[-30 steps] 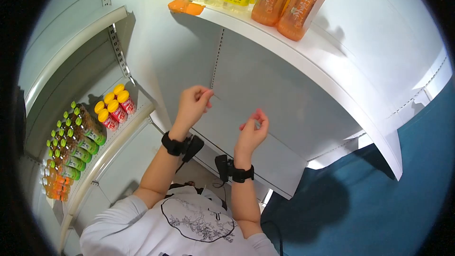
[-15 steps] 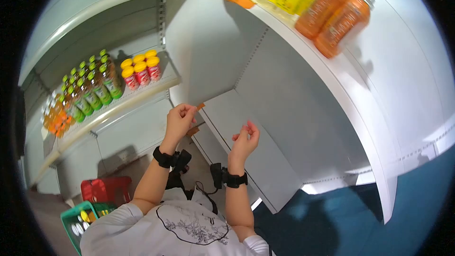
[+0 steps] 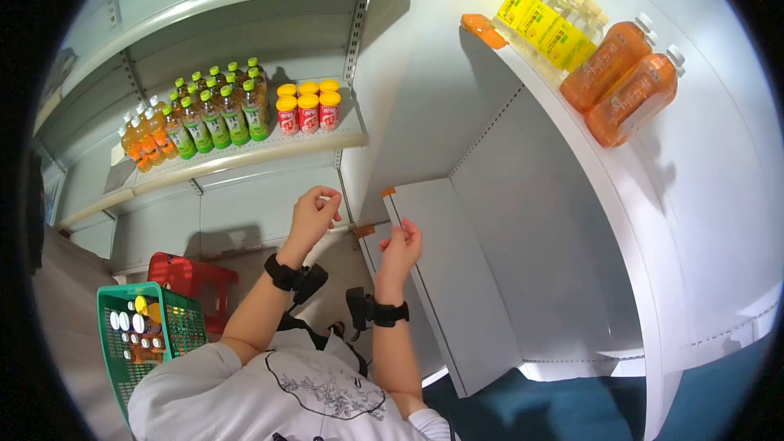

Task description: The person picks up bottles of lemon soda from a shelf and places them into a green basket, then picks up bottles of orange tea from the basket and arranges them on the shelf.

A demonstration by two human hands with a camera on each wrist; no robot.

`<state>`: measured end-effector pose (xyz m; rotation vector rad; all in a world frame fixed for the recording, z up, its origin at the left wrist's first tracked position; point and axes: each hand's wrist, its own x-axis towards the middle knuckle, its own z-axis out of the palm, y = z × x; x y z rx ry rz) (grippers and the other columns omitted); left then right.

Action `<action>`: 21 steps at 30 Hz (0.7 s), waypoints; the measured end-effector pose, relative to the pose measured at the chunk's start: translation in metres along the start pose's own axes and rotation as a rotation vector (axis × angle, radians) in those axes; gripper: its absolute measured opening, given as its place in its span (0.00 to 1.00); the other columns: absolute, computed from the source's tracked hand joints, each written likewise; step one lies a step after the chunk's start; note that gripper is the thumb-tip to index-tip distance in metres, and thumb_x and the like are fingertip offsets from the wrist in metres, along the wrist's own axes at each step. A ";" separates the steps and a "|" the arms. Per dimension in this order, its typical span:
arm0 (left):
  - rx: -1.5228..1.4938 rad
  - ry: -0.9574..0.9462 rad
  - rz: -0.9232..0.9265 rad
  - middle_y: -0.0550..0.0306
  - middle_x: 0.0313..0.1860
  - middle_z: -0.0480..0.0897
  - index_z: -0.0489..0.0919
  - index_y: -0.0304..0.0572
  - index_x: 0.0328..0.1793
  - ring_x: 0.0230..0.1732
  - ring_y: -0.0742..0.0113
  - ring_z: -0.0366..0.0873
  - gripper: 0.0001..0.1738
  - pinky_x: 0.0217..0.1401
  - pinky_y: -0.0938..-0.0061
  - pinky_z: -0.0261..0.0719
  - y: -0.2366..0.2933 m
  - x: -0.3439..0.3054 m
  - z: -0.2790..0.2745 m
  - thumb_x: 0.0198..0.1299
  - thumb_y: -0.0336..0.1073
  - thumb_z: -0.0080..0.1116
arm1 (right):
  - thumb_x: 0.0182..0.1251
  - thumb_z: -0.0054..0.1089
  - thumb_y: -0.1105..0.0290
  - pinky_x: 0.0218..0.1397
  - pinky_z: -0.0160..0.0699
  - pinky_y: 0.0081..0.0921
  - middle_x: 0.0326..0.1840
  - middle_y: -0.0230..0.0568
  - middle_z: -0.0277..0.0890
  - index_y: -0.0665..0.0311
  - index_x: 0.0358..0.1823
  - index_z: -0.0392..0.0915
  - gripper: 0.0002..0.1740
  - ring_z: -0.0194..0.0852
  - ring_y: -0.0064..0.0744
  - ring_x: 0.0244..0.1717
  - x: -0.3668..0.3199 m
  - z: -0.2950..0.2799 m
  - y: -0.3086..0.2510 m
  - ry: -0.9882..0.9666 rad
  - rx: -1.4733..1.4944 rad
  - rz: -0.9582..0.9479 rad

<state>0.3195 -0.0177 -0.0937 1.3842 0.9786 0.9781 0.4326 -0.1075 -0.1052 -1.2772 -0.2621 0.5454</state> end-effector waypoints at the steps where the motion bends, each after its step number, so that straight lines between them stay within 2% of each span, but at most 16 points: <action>1: -0.002 0.005 -0.001 0.57 0.15 0.76 0.72 0.35 0.35 0.17 0.75 0.74 0.09 0.17 0.83 0.68 -0.003 -0.001 0.000 0.52 0.35 0.50 | 0.52 0.45 0.75 0.22 0.63 0.16 0.28 0.34 0.66 0.66 0.42 0.67 0.13 0.61 0.20 0.18 -0.003 0.003 0.001 -0.022 -0.020 0.023; 8: 0.037 -0.071 -0.013 0.57 0.14 0.76 0.72 0.35 0.35 0.14 0.76 0.72 0.10 0.17 0.82 0.67 -0.010 -0.016 -0.010 0.52 0.35 0.50 | 0.54 0.44 0.73 0.23 0.63 0.16 0.30 0.35 0.67 0.66 0.42 0.67 0.13 0.61 0.19 0.20 -0.019 0.008 0.016 -0.080 0.065 0.141; 13: 0.052 -0.019 0.034 0.57 0.14 0.76 0.73 0.35 0.34 0.14 0.76 0.72 0.10 0.18 0.81 0.68 -0.024 -0.029 -0.040 0.51 0.35 0.51 | 0.55 0.43 0.73 0.22 0.62 0.16 0.31 0.36 0.67 0.66 0.41 0.67 0.12 0.61 0.19 0.20 -0.042 0.023 0.036 -0.141 0.059 0.161; 16: 0.088 0.028 0.019 0.57 0.15 0.76 0.73 0.35 0.33 0.15 0.75 0.72 0.10 0.18 0.81 0.68 -0.037 -0.052 -0.074 0.51 0.36 0.51 | 0.55 0.43 0.73 0.22 0.62 0.16 0.31 0.36 0.67 0.66 0.41 0.67 0.12 0.60 0.19 0.19 -0.068 0.035 0.052 -0.186 0.047 0.204; 18: 0.132 0.025 -0.048 0.60 0.17 0.75 0.72 0.35 0.36 0.20 0.77 0.74 0.10 0.18 0.84 0.69 -0.036 -0.069 -0.106 0.53 0.35 0.52 | 0.55 0.43 0.72 0.22 0.62 0.16 0.31 0.35 0.67 0.66 0.40 0.68 0.11 0.60 0.19 0.19 -0.091 0.050 0.060 -0.249 0.040 0.227; 21: 0.110 0.188 -0.115 0.61 0.18 0.75 0.72 0.36 0.36 0.21 0.77 0.74 0.09 0.19 0.84 0.69 -0.041 -0.104 -0.160 0.53 0.35 0.52 | 0.55 0.44 0.71 0.23 0.62 0.16 0.30 0.36 0.67 0.65 0.40 0.68 0.11 0.61 0.20 0.20 -0.141 0.073 0.074 -0.354 -0.037 0.316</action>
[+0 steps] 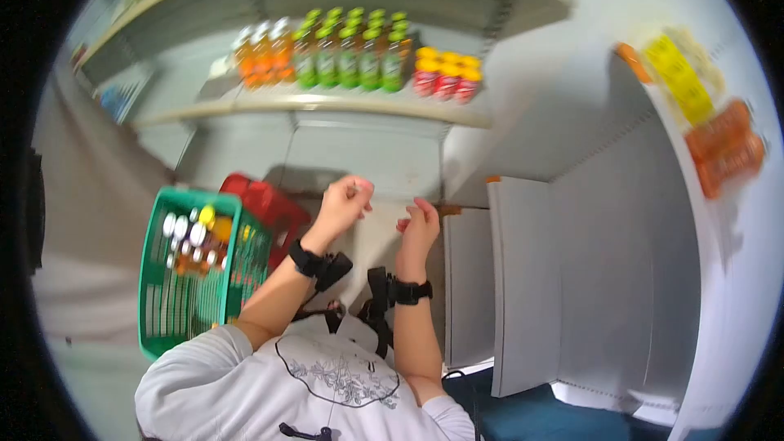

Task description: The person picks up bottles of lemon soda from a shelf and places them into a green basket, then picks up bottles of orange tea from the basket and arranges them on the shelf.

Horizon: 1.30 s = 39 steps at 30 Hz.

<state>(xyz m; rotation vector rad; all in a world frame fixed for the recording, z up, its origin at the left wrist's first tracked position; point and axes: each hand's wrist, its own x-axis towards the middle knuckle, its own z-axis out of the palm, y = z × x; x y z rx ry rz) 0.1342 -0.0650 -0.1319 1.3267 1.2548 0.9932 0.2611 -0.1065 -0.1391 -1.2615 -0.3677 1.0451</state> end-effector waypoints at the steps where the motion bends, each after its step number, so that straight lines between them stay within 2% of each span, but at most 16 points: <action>1: -0.057 0.154 -0.046 0.62 0.19 0.75 0.72 0.37 0.35 0.21 0.77 0.74 0.08 0.19 0.84 0.70 -0.005 -0.021 -0.044 0.53 0.35 0.51 | 0.55 0.44 0.71 0.23 0.62 0.16 0.30 0.36 0.67 0.65 0.40 0.68 0.11 0.61 0.20 0.20 -0.022 0.023 0.024 -0.077 -0.067 0.081; 5: -0.089 0.437 -0.105 0.60 0.19 0.76 0.73 0.36 0.34 0.21 0.77 0.74 0.09 0.21 0.83 0.70 -0.031 -0.059 -0.126 0.53 0.35 0.50 | 0.55 0.44 0.70 0.24 0.63 0.17 0.29 0.36 0.67 0.66 0.40 0.68 0.11 0.61 0.20 0.20 -0.050 0.085 0.058 -0.343 -0.106 0.173; 7: -0.156 0.585 -0.111 0.58 0.20 0.77 0.74 0.34 0.34 0.21 0.76 0.75 0.10 0.20 0.82 0.71 -0.031 -0.085 -0.162 0.52 0.35 0.51 | 0.54 0.43 0.74 0.22 0.62 0.17 0.30 0.36 0.67 0.66 0.38 0.69 0.10 0.61 0.21 0.18 -0.070 0.112 0.067 -0.433 -0.092 0.239; 10: -0.164 0.819 -0.141 0.58 0.20 0.77 0.73 0.34 0.35 0.22 0.76 0.75 0.10 0.21 0.83 0.72 -0.027 -0.121 -0.208 0.52 0.34 0.51 | 0.53 0.44 0.74 0.22 0.64 0.17 0.29 0.36 0.68 0.66 0.40 0.69 0.12 0.63 0.22 0.18 -0.087 0.147 0.081 -0.561 -0.162 0.283; 15: -0.195 1.152 -0.138 0.58 0.21 0.77 0.74 0.35 0.33 0.22 0.76 0.75 0.10 0.21 0.83 0.71 -0.042 -0.171 -0.256 0.51 0.36 0.52 | 0.52 0.44 0.74 0.21 0.64 0.16 0.30 0.37 0.68 0.67 0.41 0.69 0.13 0.64 0.21 0.19 -0.107 0.190 0.092 -0.775 -0.244 0.333; 17: -0.259 1.286 -0.068 0.58 0.22 0.77 0.74 0.34 0.35 0.22 0.75 0.75 0.11 0.20 0.83 0.70 -0.050 -0.189 -0.265 0.52 0.35 0.51 | 0.53 0.44 0.73 0.21 0.65 0.16 0.30 0.37 0.68 0.67 0.42 0.68 0.14 0.64 0.20 0.19 -0.111 0.201 0.097 -0.853 -0.286 0.360; 19: -0.295 1.400 -0.073 0.62 0.23 0.75 0.74 0.37 0.37 0.20 0.79 0.69 0.11 0.21 0.86 0.66 -0.036 -0.210 -0.265 0.53 0.37 0.52 | 0.54 0.44 0.73 0.21 0.65 0.16 0.31 0.37 0.68 0.67 0.43 0.67 0.14 0.64 0.20 0.19 -0.113 0.210 0.095 -0.991 -0.298 0.385; 23: -0.343 1.560 -0.146 0.63 0.22 0.74 0.75 0.40 0.38 0.17 0.80 0.65 0.11 0.21 0.85 0.66 -0.042 -0.237 -0.260 0.52 0.38 0.52 | 0.55 0.43 0.73 0.23 0.66 0.15 0.31 0.36 0.68 0.67 0.43 0.67 0.14 0.65 0.19 0.21 -0.103 0.224 0.082 -1.086 -0.350 0.346; 33: -0.352 1.707 -0.188 0.60 0.22 0.75 0.73 0.40 0.38 0.16 0.79 0.66 0.12 0.19 0.86 0.66 -0.052 -0.231 -0.199 0.52 0.39 0.53 | 0.55 0.44 0.71 0.24 0.66 0.16 0.30 0.36 0.68 0.67 0.43 0.68 0.14 0.64 0.19 0.22 -0.075 0.222 0.090 -1.269 -0.423 0.454; 35: -0.361 1.753 -0.175 0.57 0.22 0.77 0.74 0.35 0.38 0.19 0.77 0.70 0.13 0.21 0.84 0.68 -0.053 -0.230 -0.189 0.51 0.38 0.52 | 0.55 0.44 0.71 0.24 0.66 0.16 0.30 0.35 0.68 0.67 0.43 0.68 0.14 0.64 0.19 0.22 -0.067 0.219 0.092 -1.292 -0.437 0.471; 39: -0.363 1.781 -0.163 0.56 0.23 0.77 0.73 0.33 0.38 0.21 0.76 0.72 0.14 0.21 0.83 0.70 -0.055 -0.225 -0.176 0.50 0.37 0.52 | 0.55 0.44 0.71 0.24 0.66 0.16 0.29 0.35 0.68 0.67 0.43 0.68 0.14 0.64 0.20 0.22 -0.057 0.214 0.089 -1.285 -0.465 0.490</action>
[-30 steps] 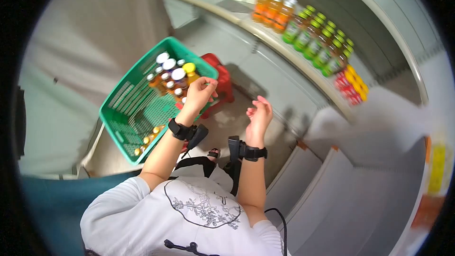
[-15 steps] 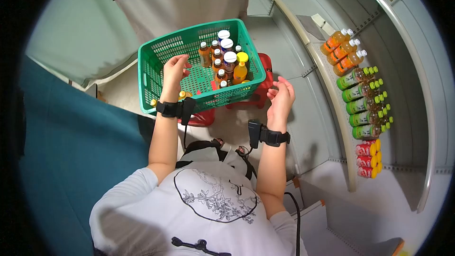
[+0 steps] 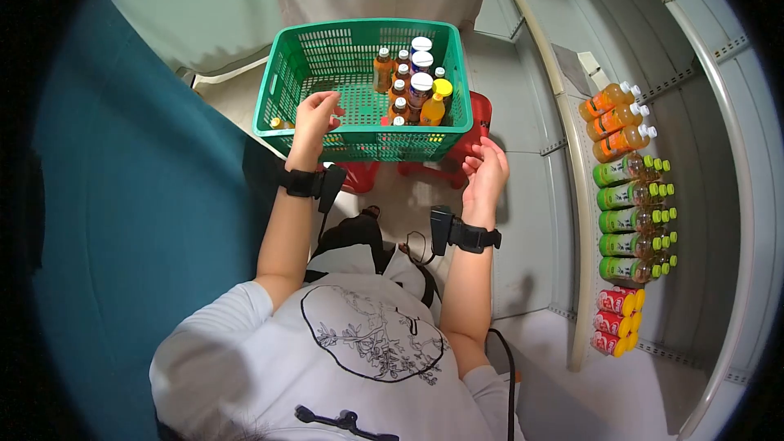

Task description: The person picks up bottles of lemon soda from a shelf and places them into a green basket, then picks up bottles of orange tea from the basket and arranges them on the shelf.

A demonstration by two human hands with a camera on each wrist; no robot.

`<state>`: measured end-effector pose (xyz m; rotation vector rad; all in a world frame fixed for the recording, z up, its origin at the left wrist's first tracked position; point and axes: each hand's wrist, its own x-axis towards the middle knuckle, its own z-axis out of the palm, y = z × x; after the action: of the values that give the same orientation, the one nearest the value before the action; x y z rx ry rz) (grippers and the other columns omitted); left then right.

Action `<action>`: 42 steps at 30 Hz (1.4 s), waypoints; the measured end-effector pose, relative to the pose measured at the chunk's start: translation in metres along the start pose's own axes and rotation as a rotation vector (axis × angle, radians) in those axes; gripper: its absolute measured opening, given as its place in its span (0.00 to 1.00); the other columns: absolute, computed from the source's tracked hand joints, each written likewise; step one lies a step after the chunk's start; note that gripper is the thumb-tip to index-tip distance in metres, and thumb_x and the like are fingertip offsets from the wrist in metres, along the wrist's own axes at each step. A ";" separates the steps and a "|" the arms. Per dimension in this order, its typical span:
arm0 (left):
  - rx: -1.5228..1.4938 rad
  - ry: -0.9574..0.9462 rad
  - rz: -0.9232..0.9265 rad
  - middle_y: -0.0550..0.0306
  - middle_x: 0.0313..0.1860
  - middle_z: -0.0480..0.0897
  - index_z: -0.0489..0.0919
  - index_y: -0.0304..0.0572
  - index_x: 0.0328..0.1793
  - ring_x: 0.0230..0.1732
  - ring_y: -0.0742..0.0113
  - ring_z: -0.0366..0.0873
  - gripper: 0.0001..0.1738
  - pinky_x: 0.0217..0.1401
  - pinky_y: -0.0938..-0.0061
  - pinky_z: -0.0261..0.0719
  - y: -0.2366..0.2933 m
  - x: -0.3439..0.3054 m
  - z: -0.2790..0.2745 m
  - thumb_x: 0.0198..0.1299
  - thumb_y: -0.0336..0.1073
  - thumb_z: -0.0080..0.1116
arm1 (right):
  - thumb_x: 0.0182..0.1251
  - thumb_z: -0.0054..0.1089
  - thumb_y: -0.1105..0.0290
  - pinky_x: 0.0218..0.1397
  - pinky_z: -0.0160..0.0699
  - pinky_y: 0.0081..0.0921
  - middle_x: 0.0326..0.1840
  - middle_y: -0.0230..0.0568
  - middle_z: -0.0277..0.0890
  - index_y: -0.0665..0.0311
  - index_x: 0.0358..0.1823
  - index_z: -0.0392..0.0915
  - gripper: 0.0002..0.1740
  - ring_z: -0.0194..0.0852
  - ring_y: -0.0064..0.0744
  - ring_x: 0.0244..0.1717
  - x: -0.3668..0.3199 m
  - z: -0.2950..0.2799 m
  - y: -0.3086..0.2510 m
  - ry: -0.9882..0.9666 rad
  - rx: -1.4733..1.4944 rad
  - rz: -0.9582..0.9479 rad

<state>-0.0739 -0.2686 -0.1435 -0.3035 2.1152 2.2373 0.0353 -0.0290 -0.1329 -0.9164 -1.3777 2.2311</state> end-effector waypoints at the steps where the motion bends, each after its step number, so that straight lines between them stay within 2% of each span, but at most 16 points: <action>1: -0.014 0.009 -0.001 0.55 0.23 0.77 0.73 0.32 0.38 0.22 0.75 0.74 0.13 0.22 0.82 0.71 0.000 -0.002 0.002 0.50 0.36 0.53 | 0.55 0.44 0.71 0.24 0.66 0.16 0.29 0.35 0.68 0.67 0.43 0.68 0.14 0.64 0.20 0.22 0.000 -0.003 0.000 -0.006 -0.004 0.003; 11: 0.025 0.032 -0.035 0.55 0.24 0.77 0.73 0.32 0.37 0.24 0.74 0.75 0.13 0.22 0.83 0.71 -0.012 0.001 0.015 0.50 0.36 0.53 | 0.56 0.43 0.72 0.23 0.66 0.15 0.29 0.34 0.68 0.66 0.41 0.68 0.12 0.65 0.18 0.20 0.018 -0.010 0.015 -0.036 -0.004 0.076; 13: 0.036 0.016 -0.053 0.60 0.22 0.76 0.73 0.38 0.39 0.15 0.80 0.66 0.12 0.18 0.88 0.64 -0.017 0.009 0.018 0.52 0.38 0.53 | 0.56 0.43 0.72 0.23 0.66 0.15 0.29 0.34 0.68 0.66 0.41 0.68 0.12 0.64 0.17 0.20 0.024 -0.007 0.020 -0.033 -0.009 0.088; 18: 0.015 -0.005 -0.098 0.60 0.21 0.75 0.73 0.38 0.37 0.16 0.79 0.67 0.11 0.18 0.88 0.65 -0.028 0.034 0.033 0.52 0.38 0.53 | 0.56 0.43 0.72 0.21 0.66 0.14 0.29 0.35 0.68 0.66 0.41 0.68 0.12 0.64 0.17 0.19 0.048 -0.001 0.036 -0.019 -0.036 0.135; 20: 0.022 -0.010 -0.121 0.60 0.21 0.75 0.73 0.38 0.37 0.17 0.79 0.68 0.11 0.18 0.87 0.66 -0.034 0.051 0.035 0.52 0.38 0.53 | 0.55 0.43 0.72 0.21 0.66 0.14 0.27 0.34 0.68 0.66 0.41 0.68 0.12 0.64 0.17 0.19 0.063 0.010 0.042 -0.016 -0.035 0.156; 22: 0.104 -0.005 -0.156 0.56 0.22 0.78 0.73 0.33 0.37 0.21 0.75 0.74 0.13 0.20 0.83 0.70 -0.034 0.073 0.036 0.49 0.36 0.53 | 0.55 0.44 0.73 0.20 0.66 0.14 0.25 0.34 0.68 0.66 0.41 0.68 0.12 0.64 0.18 0.18 0.081 0.030 0.049 -0.053 -0.020 0.227; 24: 0.108 0.004 -0.177 0.57 0.21 0.78 0.73 0.34 0.36 0.21 0.75 0.74 0.13 0.19 0.83 0.71 -0.042 0.107 0.036 0.49 0.36 0.52 | 0.54 0.44 0.73 0.19 0.67 0.14 0.24 0.34 0.68 0.66 0.42 0.67 0.13 0.65 0.19 0.18 0.103 0.054 0.056 -0.076 -0.036 0.295; 26: 0.152 0.041 -0.260 0.60 0.21 0.76 0.73 0.38 0.36 0.17 0.79 0.69 0.11 0.19 0.86 0.68 -0.048 0.137 0.038 0.51 0.37 0.53 | 0.54 0.44 0.73 0.20 0.67 0.15 0.24 0.35 0.68 0.65 0.43 0.66 0.13 0.65 0.20 0.18 0.130 0.080 0.070 -0.079 -0.034 0.340; 30: 0.158 0.062 -0.347 0.60 0.21 0.76 0.74 0.38 0.36 0.17 0.78 0.69 0.11 0.19 0.86 0.68 -0.075 0.196 0.038 0.51 0.38 0.53 | 0.58 0.44 0.68 0.24 0.67 0.18 0.26 0.35 0.69 0.63 0.44 0.66 0.13 0.65 0.22 0.21 0.192 0.128 0.112 -0.147 -0.129 0.457; 32: 0.164 0.085 -0.432 0.59 0.23 0.76 0.73 0.38 0.37 0.20 0.78 0.71 0.11 0.20 0.85 0.69 -0.092 0.223 0.040 0.52 0.37 0.52 | 0.59 0.44 0.68 0.24 0.68 0.18 0.27 0.36 0.70 0.62 0.48 0.63 0.16 0.67 0.22 0.21 0.219 0.157 0.131 -0.194 -0.242 0.501; 34: 0.119 0.085 -0.428 0.59 0.25 0.76 0.73 0.38 0.37 0.24 0.76 0.73 0.10 0.22 0.84 0.69 -0.111 0.245 0.044 0.52 0.36 0.52 | 0.59 0.45 0.67 0.27 0.72 0.19 0.35 0.44 0.71 0.59 0.62 0.48 0.29 0.70 0.24 0.24 0.243 0.181 0.148 -0.361 -0.299 0.604; 35: 0.117 0.053 -0.448 0.58 0.27 0.76 0.72 0.38 0.39 0.28 0.75 0.74 0.10 0.24 0.83 0.70 -0.119 0.256 0.046 0.53 0.35 0.52 | 0.59 0.45 0.68 0.28 0.72 0.20 0.36 0.45 0.71 0.58 0.63 0.45 0.31 0.70 0.25 0.24 0.253 0.194 0.155 -0.385 -0.334 0.652; 37: 0.094 -0.024 -0.461 0.58 0.28 0.76 0.71 0.39 0.43 0.29 0.74 0.74 0.12 0.27 0.82 0.71 -0.134 0.278 0.050 0.53 0.35 0.52 | 0.56 0.47 0.68 0.27 0.72 0.20 0.37 0.45 0.69 0.53 0.65 0.40 0.37 0.70 0.27 0.23 0.274 0.216 0.174 -0.416 -0.381 0.697; 38: 0.092 -0.051 -0.476 0.58 0.28 0.76 0.70 0.39 0.45 0.29 0.74 0.74 0.14 0.28 0.82 0.71 -0.142 0.289 0.052 0.52 0.35 0.53 | 0.59 0.45 0.67 0.32 0.73 0.22 0.41 0.46 0.69 0.55 0.65 0.40 0.35 0.72 0.27 0.28 0.285 0.225 0.181 -0.445 -0.455 0.698; 40: 0.092 -0.036 -0.496 0.58 0.29 0.76 0.69 0.40 0.46 0.30 0.74 0.74 0.15 0.29 0.82 0.71 -0.155 0.309 0.056 0.52 0.35 0.53 | 0.56 0.47 0.69 0.27 0.72 0.19 0.38 0.43 0.69 0.55 0.65 0.40 0.37 0.70 0.26 0.24 0.301 0.243 0.197 -0.422 -0.536 0.662; 42: 0.065 -0.047 -0.495 0.56 0.33 0.76 0.67 0.40 0.49 0.33 0.73 0.74 0.18 0.30 0.81 0.72 -0.170 0.326 0.059 0.52 0.35 0.54 | 0.56 0.47 0.69 0.28 0.71 0.18 0.41 0.43 0.68 0.54 0.65 0.39 0.37 0.71 0.26 0.29 0.316 0.251 0.213 -0.414 -0.579 0.681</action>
<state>-0.3711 -0.2318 -0.3644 -0.6774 1.8279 1.8675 -0.3601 -0.1006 -0.3495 -1.3149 -2.2501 2.6574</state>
